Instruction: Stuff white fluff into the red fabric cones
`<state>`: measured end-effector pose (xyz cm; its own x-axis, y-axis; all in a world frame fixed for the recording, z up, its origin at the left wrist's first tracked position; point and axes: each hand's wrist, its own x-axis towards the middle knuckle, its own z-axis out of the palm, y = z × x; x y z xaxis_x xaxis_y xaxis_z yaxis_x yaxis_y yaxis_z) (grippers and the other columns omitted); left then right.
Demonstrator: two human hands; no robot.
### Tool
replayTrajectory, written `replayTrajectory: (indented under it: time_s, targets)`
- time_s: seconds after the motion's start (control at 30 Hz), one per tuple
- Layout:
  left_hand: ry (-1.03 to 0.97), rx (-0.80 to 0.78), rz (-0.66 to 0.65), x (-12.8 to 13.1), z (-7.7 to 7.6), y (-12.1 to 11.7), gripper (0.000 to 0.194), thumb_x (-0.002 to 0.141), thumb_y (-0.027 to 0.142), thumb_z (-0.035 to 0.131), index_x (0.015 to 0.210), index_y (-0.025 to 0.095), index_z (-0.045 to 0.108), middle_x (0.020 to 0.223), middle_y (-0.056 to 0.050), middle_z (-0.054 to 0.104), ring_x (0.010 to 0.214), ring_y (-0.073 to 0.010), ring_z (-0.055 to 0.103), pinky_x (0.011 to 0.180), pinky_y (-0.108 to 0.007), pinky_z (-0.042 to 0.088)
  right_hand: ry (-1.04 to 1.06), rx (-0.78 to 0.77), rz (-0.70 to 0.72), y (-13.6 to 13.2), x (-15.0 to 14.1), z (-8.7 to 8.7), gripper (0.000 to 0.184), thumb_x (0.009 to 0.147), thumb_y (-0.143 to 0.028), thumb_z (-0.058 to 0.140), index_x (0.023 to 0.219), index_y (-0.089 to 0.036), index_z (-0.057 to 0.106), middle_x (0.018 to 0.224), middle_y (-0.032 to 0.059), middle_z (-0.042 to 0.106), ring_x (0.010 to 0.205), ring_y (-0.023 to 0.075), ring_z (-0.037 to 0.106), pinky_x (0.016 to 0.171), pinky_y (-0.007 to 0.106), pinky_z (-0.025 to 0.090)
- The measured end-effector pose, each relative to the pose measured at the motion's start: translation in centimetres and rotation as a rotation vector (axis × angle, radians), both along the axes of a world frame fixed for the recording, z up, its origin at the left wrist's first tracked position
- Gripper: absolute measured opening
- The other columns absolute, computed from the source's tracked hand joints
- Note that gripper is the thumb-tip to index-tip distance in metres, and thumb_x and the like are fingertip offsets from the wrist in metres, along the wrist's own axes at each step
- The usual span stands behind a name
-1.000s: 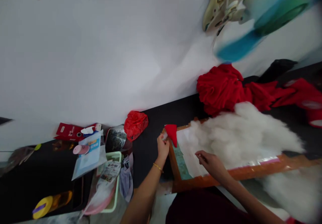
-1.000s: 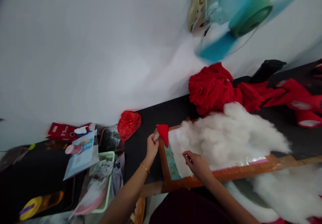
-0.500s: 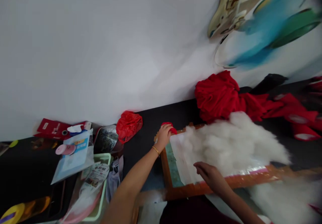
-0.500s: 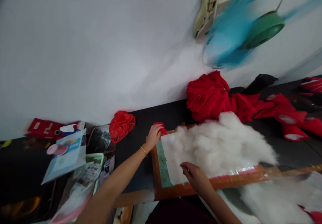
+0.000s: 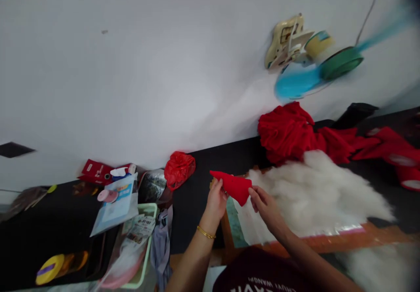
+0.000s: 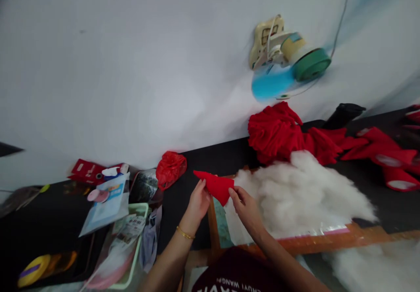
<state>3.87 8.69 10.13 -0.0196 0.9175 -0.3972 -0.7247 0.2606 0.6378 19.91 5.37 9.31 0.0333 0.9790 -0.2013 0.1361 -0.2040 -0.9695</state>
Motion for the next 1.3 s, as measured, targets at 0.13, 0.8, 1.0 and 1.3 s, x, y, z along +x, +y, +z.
replayTrajectory:
  time_s: [0.13,0.8,1.0,1.3]
  targets:
    - [-0.089,0.045,0.002,0.6,1.4,-1.7,0.044,0.078,0.037,0.075,0.115,0.017,0.064,0.12,-0.015,0.072,0.122,-0.031,0.063,0.108,-0.045,0.044,-0.065,0.066,0.015,0.5,-0.8,0.6,0.049,0.085,-0.062,0.058,0.098,-0.017,0.07,0.06,-0.001,0.058,0.053,0.016,0.051,0.053,0.029,0.041]
    - [0.004,0.025,-0.106,1.6,4.3,-3.5,0.044,0.077,0.031,0.069,0.116,0.013,0.06,0.111,-0.017,0.075,0.112,-0.0318,0.068,0.102,-0.048,0.048,0.174,-0.003,0.137,-1.6,-1.7,1.6,0.038,0.078,-0.053,0.062,0.085,-0.017,0.071,0.072,0.0043,0.071,0.066,0.0203,0.06,0.063,0.033,0.051]
    - [0.139,0.147,-0.185,1.1,3.7,-4.7,0.065,0.06,0.008,0.064,0.124,0.019,0.058,0.132,-0.014,0.066,0.123,-0.0308,0.06,0.108,-0.047,0.042,0.18,-0.043,0.088,-2.1,-1.0,2.2,0.034,0.076,-0.048,0.059,0.087,-0.018,0.071,0.079,0.0048,0.072,0.075,0.022,0.062,0.07,0.034,0.052]
    - [0.234,0.056,-0.099,-0.3,3.7,-4.8,0.054,0.067,0.019,0.073,0.119,0.019,0.059,0.131,-0.015,0.066,0.118,-0.0296,0.062,0.105,-0.045,0.043,-0.064,0.226,0.234,-2.1,-2.8,2.3,0.029,0.078,-0.036,0.055,0.094,-0.019,0.071,0.087,0.0061,0.074,0.074,0.0215,0.062,0.068,0.032,0.051]
